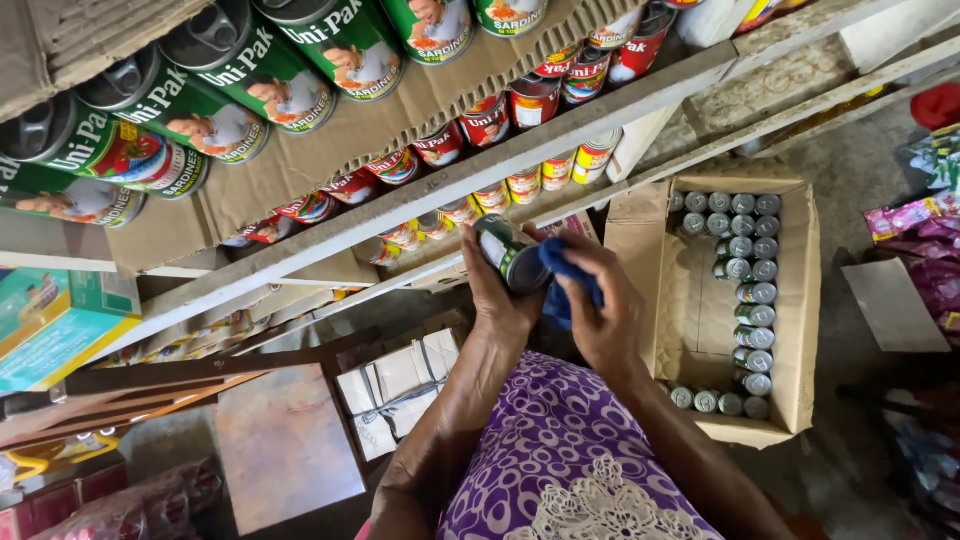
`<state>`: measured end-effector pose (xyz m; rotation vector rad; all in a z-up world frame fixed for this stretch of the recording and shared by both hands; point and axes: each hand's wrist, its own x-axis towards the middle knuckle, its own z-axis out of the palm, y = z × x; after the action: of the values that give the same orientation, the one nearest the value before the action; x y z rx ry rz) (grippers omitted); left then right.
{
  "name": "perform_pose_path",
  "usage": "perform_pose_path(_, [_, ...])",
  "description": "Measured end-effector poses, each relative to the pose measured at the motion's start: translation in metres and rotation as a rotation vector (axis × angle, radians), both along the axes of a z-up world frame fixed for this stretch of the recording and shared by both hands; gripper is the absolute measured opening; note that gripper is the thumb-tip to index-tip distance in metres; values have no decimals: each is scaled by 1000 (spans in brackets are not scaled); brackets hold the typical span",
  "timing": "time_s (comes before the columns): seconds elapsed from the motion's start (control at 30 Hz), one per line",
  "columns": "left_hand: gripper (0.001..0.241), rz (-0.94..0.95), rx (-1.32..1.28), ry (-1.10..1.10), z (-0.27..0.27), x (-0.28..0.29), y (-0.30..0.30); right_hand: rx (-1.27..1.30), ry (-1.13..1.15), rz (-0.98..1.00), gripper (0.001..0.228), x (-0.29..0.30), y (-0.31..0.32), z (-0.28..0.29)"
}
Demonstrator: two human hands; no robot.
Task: Wiping canned goods with a cloth and organizing them on grocery store shelves.
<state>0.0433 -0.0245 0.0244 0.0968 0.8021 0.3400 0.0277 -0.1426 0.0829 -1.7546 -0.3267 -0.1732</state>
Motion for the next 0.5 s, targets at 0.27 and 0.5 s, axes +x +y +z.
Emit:
perform_pose_path(0.27, [57,-31,112,-105,41,2,-10,-111,-229,90,22,4,2,-31])
perform_pose_path(0.5, [57,-21,104,-76,36,11,1,-366,-628,79,24,33,-9,-65])
